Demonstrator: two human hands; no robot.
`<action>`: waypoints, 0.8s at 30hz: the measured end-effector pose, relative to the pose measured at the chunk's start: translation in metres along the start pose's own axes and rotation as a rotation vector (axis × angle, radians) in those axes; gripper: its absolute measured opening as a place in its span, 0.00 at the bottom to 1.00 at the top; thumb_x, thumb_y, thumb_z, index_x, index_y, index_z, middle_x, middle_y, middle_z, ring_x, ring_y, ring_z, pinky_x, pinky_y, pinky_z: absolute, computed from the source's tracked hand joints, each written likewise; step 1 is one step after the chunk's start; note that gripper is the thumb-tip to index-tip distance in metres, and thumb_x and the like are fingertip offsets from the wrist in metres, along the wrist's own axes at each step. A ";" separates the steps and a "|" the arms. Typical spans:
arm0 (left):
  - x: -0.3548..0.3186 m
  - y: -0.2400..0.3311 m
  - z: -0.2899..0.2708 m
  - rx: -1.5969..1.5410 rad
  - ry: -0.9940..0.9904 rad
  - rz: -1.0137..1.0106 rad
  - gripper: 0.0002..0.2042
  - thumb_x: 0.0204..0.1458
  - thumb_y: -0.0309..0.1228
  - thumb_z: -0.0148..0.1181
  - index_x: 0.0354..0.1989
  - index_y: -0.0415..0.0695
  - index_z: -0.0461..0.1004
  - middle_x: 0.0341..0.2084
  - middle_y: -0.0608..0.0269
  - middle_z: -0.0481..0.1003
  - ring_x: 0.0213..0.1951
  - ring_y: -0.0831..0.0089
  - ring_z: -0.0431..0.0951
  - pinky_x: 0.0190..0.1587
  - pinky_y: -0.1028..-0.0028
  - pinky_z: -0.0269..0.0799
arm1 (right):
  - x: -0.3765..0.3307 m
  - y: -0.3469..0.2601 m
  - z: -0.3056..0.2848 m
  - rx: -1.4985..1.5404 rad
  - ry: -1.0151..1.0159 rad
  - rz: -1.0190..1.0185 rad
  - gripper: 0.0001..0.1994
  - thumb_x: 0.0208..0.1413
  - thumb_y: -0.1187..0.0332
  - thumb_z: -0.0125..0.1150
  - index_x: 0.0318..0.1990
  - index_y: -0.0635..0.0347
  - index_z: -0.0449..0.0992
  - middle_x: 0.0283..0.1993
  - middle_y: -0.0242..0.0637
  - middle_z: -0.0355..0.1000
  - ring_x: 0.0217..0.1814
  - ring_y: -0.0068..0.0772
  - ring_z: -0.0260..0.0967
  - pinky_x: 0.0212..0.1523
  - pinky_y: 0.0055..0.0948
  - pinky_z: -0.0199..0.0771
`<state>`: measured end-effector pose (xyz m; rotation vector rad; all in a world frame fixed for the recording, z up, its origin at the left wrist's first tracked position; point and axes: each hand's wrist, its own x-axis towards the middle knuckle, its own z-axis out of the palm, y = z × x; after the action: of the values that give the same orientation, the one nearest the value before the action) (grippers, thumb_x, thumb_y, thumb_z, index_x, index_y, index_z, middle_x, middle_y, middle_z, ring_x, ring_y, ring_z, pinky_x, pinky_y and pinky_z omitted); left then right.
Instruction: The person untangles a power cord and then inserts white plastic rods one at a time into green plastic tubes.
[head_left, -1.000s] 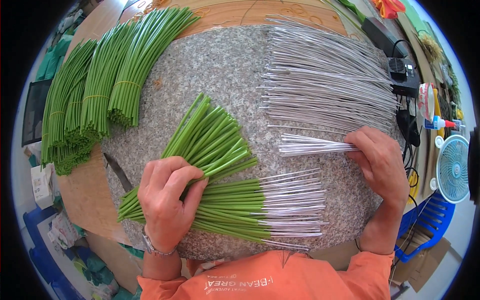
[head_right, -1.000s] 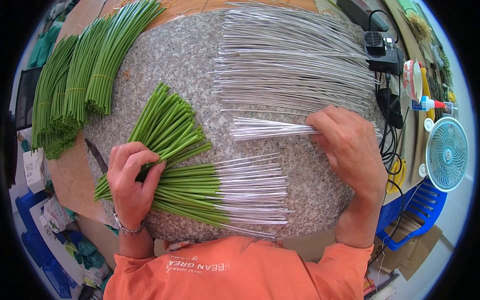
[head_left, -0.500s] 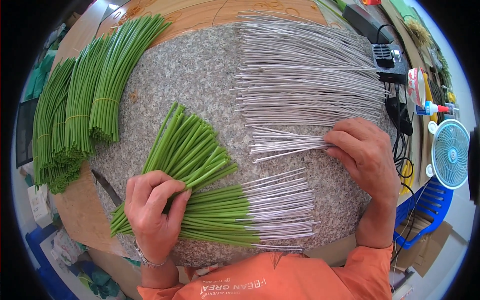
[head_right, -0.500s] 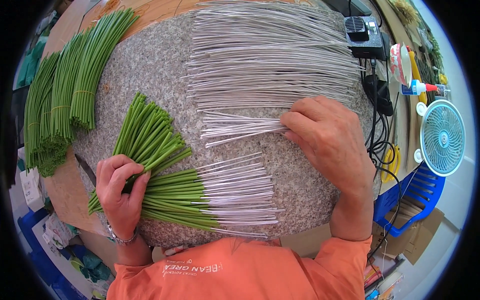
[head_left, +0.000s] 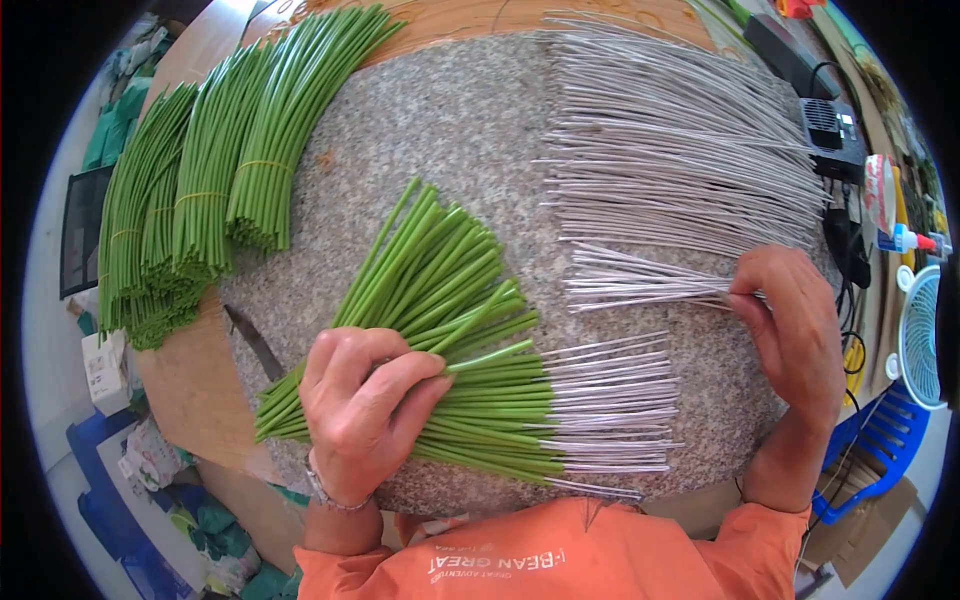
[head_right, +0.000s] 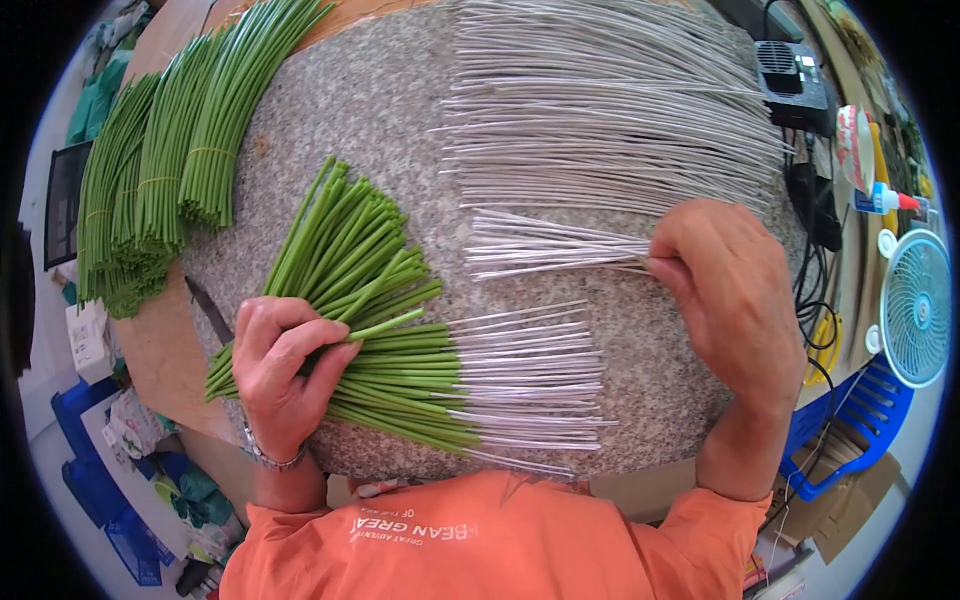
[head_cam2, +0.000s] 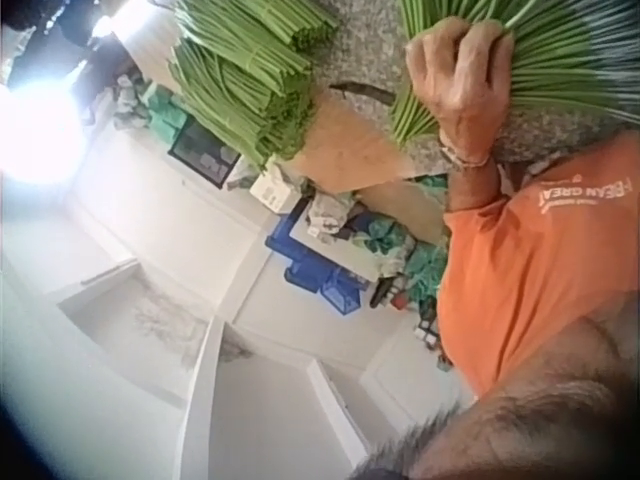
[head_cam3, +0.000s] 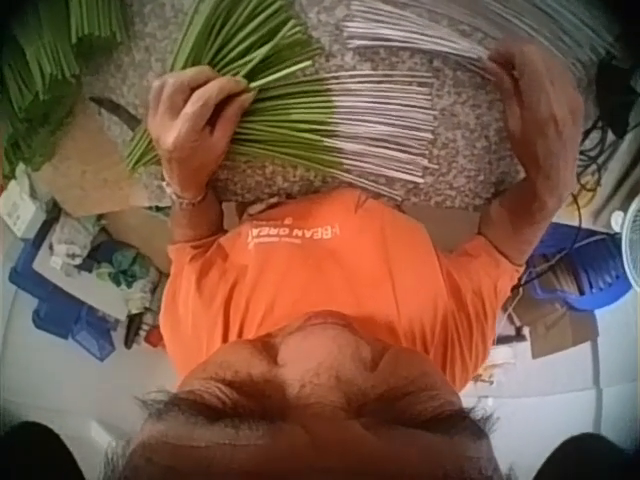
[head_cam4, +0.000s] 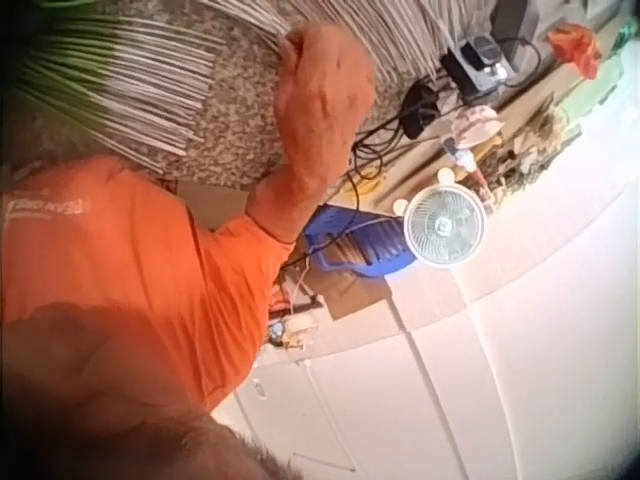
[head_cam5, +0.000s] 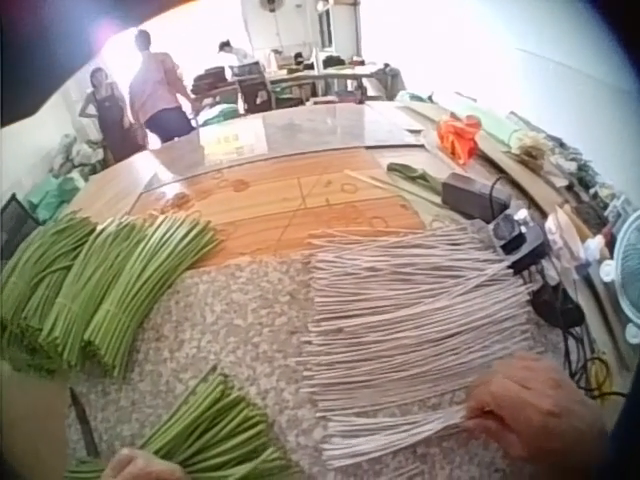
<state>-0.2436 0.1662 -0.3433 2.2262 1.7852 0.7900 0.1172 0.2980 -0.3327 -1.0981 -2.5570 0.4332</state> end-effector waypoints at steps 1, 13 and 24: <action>0.000 0.001 -0.001 0.007 -0.015 0.002 0.15 0.40 0.22 0.81 0.38 0.48 0.86 0.33 0.65 0.78 0.36 0.61 0.77 0.38 0.62 0.73 | 0.000 -0.001 0.000 0.002 -0.001 0.027 0.11 0.52 0.79 0.72 0.38 0.61 0.75 0.38 0.42 0.76 0.43 0.50 0.78 0.47 0.44 0.76; 0.001 -0.001 -0.002 0.034 -0.062 0.005 0.14 0.41 0.24 0.81 0.38 0.48 0.87 0.32 0.66 0.78 0.33 0.62 0.77 0.35 0.63 0.71 | -0.002 -0.030 0.000 0.278 -0.091 -0.111 0.18 0.48 0.73 0.66 0.48 0.61 0.87 0.31 0.38 0.75 0.30 0.39 0.77 0.26 0.36 0.73; 0.000 0.001 -0.002 0.027 -0.047 -0.007 0.14 0.40 0.23 0.81 0.37 0.48 0.87 0.32 0.65 0.78 0.33 0.62 0.77 0.35 0.63 0.71 | -0.003 -0.025 0.010 0.292 -0.084 -0.088 0.19 0.48 0.75 0.70 0.50 0.58 0.89 0.33 0.37 0.77 0.32 0.39 0.79 0.29 0.35 0.73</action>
<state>-0.2439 0.1657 -0.3417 2.2346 1.7925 0.7103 0.0994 0.2779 -0.3326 -0.8761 -2.4973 0.8146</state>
